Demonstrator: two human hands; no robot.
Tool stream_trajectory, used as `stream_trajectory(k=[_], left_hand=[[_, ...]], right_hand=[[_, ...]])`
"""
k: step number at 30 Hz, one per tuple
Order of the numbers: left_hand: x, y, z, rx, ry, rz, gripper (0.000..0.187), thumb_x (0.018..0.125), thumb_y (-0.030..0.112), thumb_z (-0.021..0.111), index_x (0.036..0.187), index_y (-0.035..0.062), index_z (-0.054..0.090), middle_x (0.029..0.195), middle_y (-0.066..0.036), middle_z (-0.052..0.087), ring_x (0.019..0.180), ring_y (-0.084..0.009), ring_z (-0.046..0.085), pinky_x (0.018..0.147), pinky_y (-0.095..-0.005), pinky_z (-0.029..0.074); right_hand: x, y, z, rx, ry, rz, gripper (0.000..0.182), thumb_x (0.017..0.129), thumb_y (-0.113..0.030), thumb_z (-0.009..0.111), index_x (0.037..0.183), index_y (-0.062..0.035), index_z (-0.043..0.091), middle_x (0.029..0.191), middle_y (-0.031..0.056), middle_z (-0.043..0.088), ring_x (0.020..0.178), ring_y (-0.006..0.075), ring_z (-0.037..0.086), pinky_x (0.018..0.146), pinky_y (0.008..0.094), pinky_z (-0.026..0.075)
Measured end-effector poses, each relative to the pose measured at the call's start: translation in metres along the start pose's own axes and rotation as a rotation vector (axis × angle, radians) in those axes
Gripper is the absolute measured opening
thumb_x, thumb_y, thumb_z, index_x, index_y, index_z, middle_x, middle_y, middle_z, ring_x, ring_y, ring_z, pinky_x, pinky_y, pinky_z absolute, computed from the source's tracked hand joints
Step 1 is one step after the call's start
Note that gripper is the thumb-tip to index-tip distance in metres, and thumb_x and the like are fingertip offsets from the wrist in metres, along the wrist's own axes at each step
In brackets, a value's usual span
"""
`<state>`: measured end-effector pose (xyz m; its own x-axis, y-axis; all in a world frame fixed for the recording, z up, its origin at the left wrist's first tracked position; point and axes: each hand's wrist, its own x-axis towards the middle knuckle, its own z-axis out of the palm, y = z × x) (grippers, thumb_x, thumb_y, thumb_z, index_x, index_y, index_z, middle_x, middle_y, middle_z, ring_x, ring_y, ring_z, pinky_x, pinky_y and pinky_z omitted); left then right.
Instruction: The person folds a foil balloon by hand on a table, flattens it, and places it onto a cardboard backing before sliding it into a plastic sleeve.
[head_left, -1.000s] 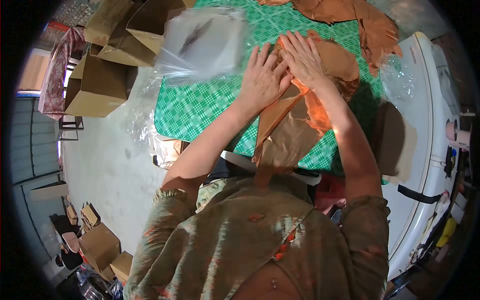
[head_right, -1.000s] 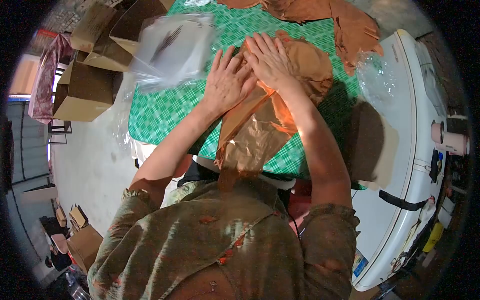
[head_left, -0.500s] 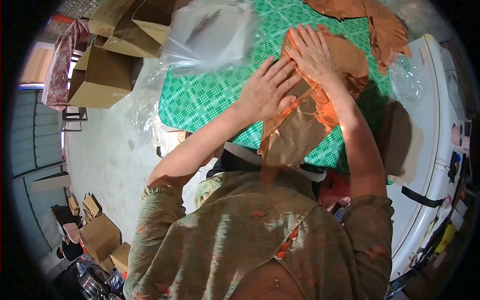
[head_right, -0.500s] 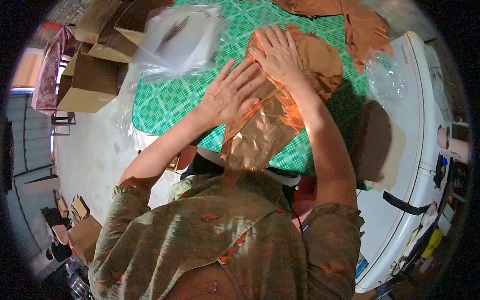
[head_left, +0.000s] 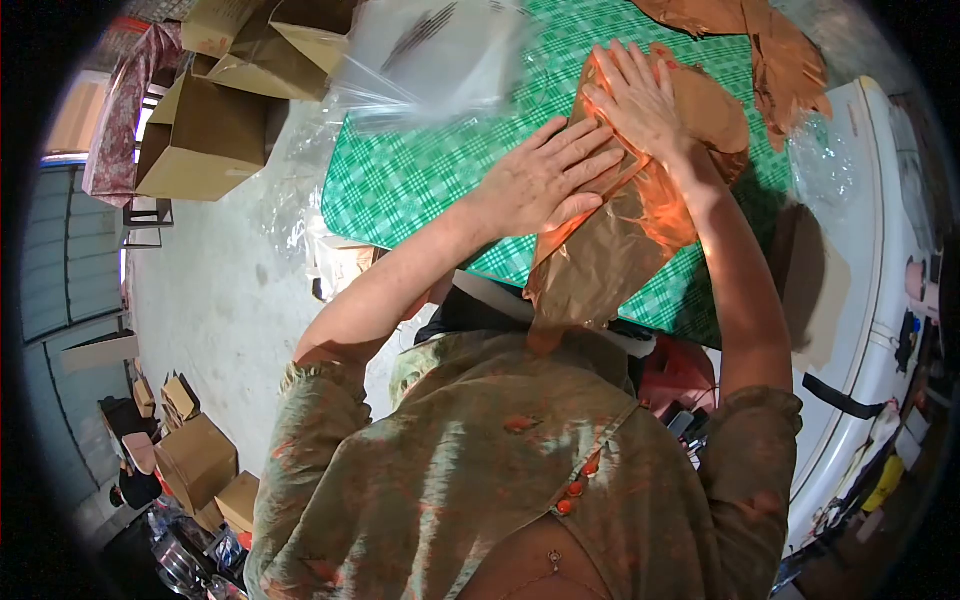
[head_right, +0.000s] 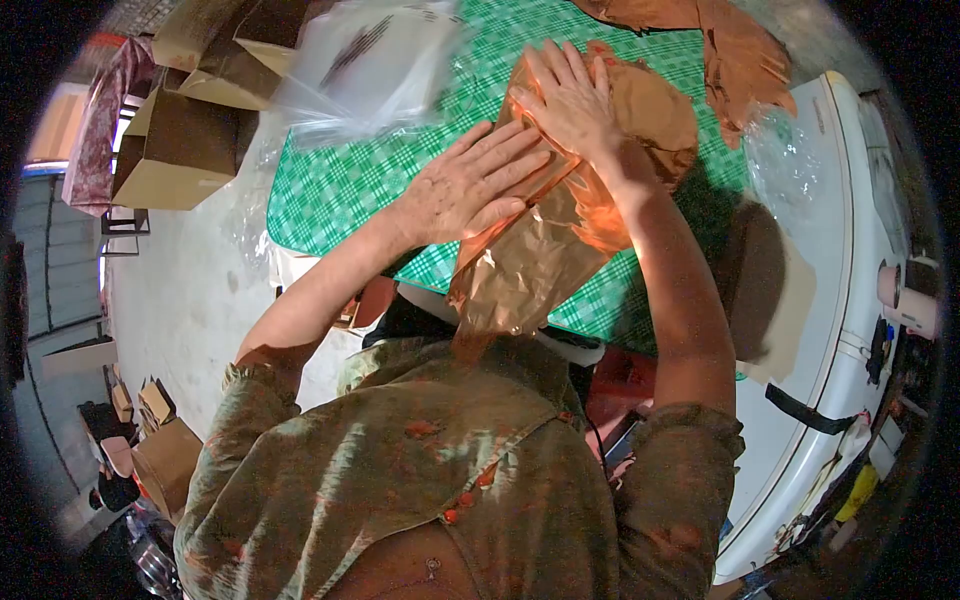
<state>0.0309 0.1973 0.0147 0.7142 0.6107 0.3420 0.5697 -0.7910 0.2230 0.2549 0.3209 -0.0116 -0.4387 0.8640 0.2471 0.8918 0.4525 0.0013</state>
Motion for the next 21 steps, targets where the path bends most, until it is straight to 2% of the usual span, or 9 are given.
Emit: stream_trajectory(k=[6, 12, 21], left_hand=[[-0.002, -0.001, 0.001, 0.008, 0.002, 0.024, 0.068, 0.108, 0.056, 0.046, 0.162, 0.0144, 0.043, 0.170, -0.014, 0.037, 0.160, -0.0297, 0.030, 0.133, -0.0524, 0.018], [-0.004, -0.003, -0.001, 0.015, -0.033, 0.078, 0.067, 0.108, 0.058, 0.047, 0.162, 0.0173, 0.045, 0.171, -0.010, 0.036, 0.161, -0.0278, 0.028, 0.133, -0.0522, 0.016], [-0.022, -0.002, -0.014, 0.025, -0.128, 0.140, 0.067, 0.108, 0.057, 0.047, 0.165, 0.0217, 0.039, 0.172, -0.007, 0.034, 0.161, -0.0263, 0.028, 0.134, -0.0536, 0.013]], right_hand=[[0.000, -0.006, -0.006, -0.048, -0.048, 0.030, 0.077, 0.108, -0.067, 0.036, 0.169, -0.0215, 0.027, 0.176, 0.0086, 0.024, 0.163, 0.0286, 0.017, 0.129, 0.0647, 0.010], [-0.002, -0.002, 0.008, 0.008, 0.108, 0.004, 0.075, 0.107, -0.067, 0.038, 0.167, -0.0223, 0.032, 0.174, 0.0073, 0.029, 0.162, 0.0292, 0.021, 0.128, 0.0658, 0.014], [-0.003, -0.001, 0.014, 0.011, 0.159, -0.011, 0.074, 0.107, -0.067, 0.039, 0.167, -0.0247, 0.032, 0.173, 0.0061, 0.031, 0.161, 0.0281, 0.022, 0.128, 0.0648, 0.014]])
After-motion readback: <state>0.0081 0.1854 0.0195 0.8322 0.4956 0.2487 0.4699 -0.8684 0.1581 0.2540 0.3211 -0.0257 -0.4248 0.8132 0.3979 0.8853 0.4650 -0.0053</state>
